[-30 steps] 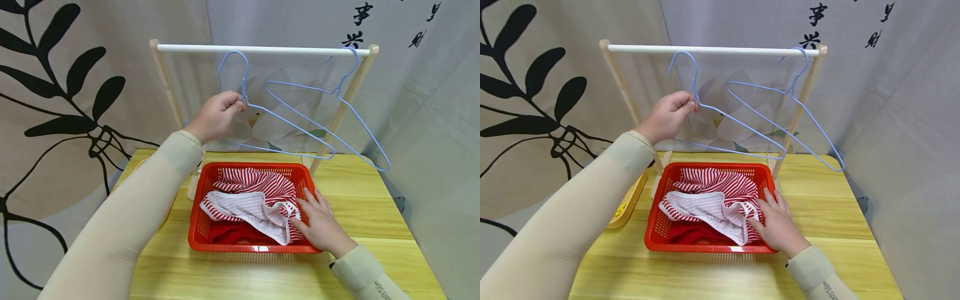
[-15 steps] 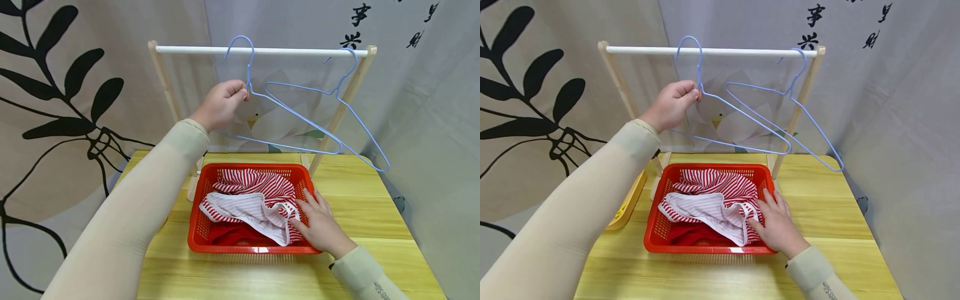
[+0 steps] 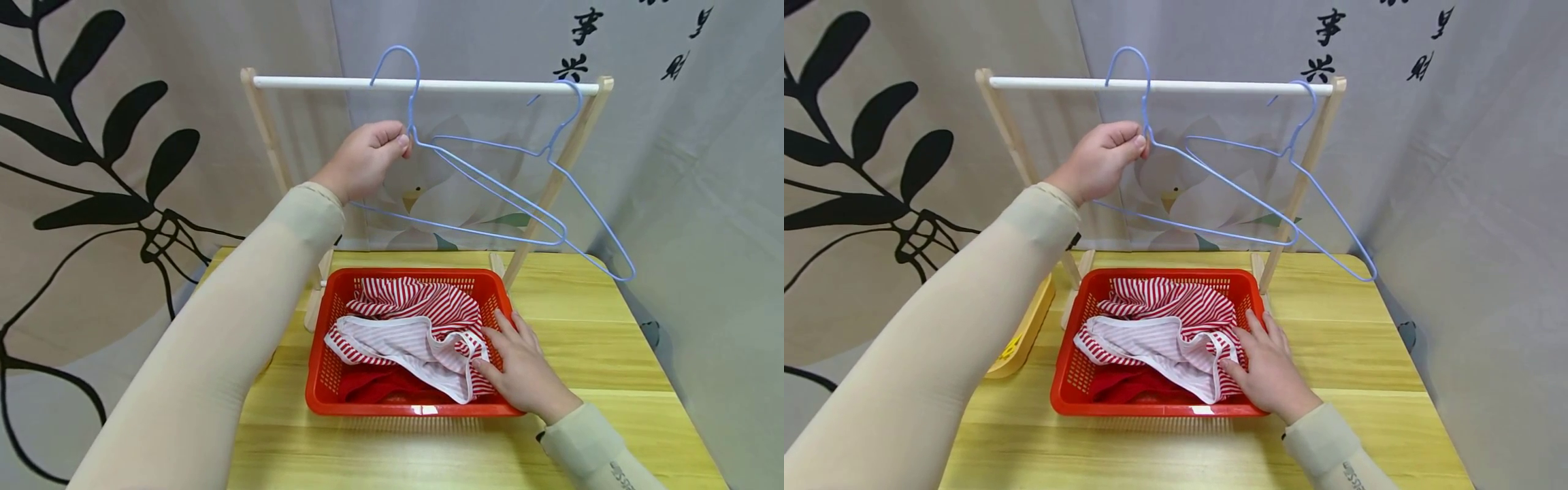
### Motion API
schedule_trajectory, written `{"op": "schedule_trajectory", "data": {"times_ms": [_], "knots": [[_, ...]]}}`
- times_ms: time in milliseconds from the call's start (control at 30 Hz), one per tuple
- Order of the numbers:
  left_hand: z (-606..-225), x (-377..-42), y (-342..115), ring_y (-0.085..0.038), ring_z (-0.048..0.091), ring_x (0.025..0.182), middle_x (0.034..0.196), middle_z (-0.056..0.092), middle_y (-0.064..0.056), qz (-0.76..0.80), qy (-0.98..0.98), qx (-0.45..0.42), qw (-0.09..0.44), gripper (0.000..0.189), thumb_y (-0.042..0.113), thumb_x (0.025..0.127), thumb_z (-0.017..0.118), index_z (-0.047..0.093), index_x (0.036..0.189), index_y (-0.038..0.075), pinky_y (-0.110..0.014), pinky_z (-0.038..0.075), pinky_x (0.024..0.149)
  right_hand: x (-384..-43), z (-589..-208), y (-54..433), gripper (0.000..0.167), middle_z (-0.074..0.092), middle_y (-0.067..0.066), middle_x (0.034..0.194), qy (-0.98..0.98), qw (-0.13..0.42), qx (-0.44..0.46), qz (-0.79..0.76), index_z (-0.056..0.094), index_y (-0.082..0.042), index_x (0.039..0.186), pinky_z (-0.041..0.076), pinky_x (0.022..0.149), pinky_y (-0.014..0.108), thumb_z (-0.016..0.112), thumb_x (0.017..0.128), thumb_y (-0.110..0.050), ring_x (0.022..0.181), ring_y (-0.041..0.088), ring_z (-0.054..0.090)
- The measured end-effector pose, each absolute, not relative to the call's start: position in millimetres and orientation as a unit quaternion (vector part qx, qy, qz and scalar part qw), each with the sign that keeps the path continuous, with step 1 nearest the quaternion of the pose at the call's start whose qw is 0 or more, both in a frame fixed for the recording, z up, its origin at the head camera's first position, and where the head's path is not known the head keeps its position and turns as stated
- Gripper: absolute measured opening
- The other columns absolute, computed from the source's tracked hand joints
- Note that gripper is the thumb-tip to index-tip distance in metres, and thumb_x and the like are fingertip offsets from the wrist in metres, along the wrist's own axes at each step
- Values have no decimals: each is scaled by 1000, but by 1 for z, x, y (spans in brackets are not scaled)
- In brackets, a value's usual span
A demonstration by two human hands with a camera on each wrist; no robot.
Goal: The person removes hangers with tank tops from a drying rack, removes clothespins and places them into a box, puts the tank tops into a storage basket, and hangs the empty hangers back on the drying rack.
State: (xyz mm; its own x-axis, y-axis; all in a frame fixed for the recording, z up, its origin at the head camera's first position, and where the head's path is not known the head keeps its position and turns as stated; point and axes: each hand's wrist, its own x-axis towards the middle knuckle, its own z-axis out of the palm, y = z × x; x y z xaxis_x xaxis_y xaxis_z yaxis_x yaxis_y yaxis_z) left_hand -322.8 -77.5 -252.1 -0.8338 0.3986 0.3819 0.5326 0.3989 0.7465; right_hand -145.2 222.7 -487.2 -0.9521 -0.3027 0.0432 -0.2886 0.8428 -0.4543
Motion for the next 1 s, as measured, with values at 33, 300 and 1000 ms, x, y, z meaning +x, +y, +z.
{"op": "schedule_trajectory", "data": {"times_ms": [33, 300, 1000], "knots": [[-251, -323, -77, -19, 47, 91, 92, 57, -3, -474, -832, -279, 70, 26, 11, 110, 48, 62, 91, 1, -27, 36, 85, -145, -487, 223, 63, 26, 27, 171, 960, 15, -154, -234, 55, 1, 149, 10, 125, 70, 72, 99, -34, 158, 53, 11], [-249, -328, -78, -18, 46, 92, 89, 55, -1, -473, -835, -276, 61, 25, 11, 110, 48, 61, 93, -1, -27, 36, 86, -145, -487, 221, 63, 27, 27, 170, 960, 12, -156, -233, 56, 1, 148, 12, 125, 70, 72, 98, -34, 158, 53, 12], [-272, -325, -86, -20, 47, 90, 97, 61, -5, -473, -843, -250, 51, 28, 17, 112, 48, 65, 94, 4, -29, 37, 84, -146, -489, 223, 63, 28, 28, 170, 960, 10, -156, -233, 56, 1, 148, 12, 125, 70, 72, 98, -35, 158, 53, 12]]}}
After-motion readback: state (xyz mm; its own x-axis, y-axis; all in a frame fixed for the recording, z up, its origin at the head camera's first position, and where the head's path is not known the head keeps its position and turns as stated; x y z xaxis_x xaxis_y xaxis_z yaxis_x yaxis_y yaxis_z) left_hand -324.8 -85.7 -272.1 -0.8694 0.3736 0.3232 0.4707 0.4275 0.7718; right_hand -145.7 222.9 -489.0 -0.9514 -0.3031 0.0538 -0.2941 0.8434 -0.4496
